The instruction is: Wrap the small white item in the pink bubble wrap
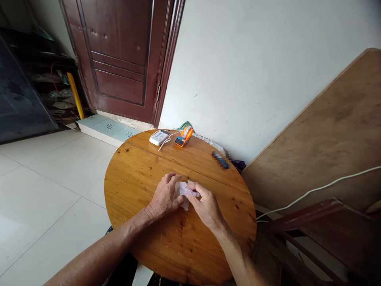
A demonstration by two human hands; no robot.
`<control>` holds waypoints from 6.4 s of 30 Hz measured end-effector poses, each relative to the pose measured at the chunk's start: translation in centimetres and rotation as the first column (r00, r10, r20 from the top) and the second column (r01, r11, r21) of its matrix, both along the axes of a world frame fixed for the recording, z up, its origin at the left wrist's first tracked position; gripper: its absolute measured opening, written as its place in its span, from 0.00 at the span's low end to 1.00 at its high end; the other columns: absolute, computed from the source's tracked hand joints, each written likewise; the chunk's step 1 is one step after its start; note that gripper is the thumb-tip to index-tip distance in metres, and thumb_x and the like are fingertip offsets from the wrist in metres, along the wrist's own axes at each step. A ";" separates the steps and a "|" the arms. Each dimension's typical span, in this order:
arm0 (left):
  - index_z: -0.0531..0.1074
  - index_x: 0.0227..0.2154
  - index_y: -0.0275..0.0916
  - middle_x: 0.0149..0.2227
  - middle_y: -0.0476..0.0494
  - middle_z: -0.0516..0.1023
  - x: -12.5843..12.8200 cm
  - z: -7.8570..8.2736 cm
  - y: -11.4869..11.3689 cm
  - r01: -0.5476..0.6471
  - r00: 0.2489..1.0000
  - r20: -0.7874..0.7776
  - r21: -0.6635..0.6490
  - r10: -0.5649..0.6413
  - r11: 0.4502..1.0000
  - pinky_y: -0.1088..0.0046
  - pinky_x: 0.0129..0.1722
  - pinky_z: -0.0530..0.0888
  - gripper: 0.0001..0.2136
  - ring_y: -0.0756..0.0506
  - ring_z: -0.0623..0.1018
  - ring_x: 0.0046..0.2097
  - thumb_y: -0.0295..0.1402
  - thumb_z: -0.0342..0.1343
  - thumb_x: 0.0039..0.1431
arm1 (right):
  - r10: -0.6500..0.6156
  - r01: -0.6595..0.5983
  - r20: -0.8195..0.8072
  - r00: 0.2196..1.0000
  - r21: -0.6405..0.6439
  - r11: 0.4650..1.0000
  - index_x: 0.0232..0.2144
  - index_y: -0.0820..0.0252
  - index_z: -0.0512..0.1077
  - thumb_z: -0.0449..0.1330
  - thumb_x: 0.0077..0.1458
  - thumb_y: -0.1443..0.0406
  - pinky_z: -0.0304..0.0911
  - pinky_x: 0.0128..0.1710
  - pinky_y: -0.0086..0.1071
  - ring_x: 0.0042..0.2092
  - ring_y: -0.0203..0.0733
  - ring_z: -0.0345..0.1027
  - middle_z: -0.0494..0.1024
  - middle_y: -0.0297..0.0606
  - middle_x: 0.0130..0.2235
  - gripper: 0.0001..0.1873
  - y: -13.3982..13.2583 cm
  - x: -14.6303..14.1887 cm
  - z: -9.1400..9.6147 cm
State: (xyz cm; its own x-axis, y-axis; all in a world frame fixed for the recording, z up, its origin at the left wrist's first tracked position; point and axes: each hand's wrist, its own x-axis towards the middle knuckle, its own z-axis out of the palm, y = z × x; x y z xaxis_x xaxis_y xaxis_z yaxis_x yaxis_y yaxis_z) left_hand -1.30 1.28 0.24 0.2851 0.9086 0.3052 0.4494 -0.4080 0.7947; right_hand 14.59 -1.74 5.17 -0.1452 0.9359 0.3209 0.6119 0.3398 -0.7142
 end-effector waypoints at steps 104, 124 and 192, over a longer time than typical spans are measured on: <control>0.72 0.43 0.36 0.32 0.46 0.76 -0.1 0.3 1.3 0.082 0.971 0.238 -0.279 -0.013 0.957 0.72 0.35 0.71 0.12 0.48 0.75 0.33 0.31 0.56 0.56 | -0.052 0.058 -0.188 0.981 0.025 0.998 0.30 0.57 0.77 0.56 0.56 0.62 0.66 0.34 0.30 0.32 0.40 0.74 0.81 0.35 0.31 0.10 3.3 0.2 -2.9; 0.73 0.43 0.37 0.32 0.47 0.75 0.0 -0.5 1.8 0.062 0.958 0.287 -0.288 0.025 0.956 0.74 0.33 0.71 0.12 0.48 0.75 0.34 0.33 0.58 0.56 | 0.142 -0.155 0.071 0.987 0.240 0.958 0.39 0.54 0.80 0.55 0.60 0.67 0.70 0.47 0.35 0.44 0.43 0.76 0.82 0.40 0.42 0.13 2.9 1.4 -2.6; 0.75 0.37 0.42 0.47 0.41 0.75 -0.4 0.8 -0.9 0.043 0.982 -0.184 0.477 0.052 0.878 0.63 0.39 0.71 0.08 0.42 0.71 0.39 0.30 0.57 0.54 | -0.272 0.189 -0.196 0.942 -0.360 0.913 0.44 0.56 0.72 0.60 0.47 0.60 0.65 0.35 0.35 0.32 0.42 0.73 0.79 0.32 0.27 0.19 8.0 1.9 -3.6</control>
State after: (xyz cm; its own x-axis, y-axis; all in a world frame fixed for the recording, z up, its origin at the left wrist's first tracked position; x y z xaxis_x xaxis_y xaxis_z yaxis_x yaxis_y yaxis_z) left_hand -1.74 0.42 1.08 0.3757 0.6672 0.6432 0.5713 -0.7132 0.4062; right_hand 16.52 6.21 1.61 0.1290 0.9915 -0.0161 0.4426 -0.0721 -0.8938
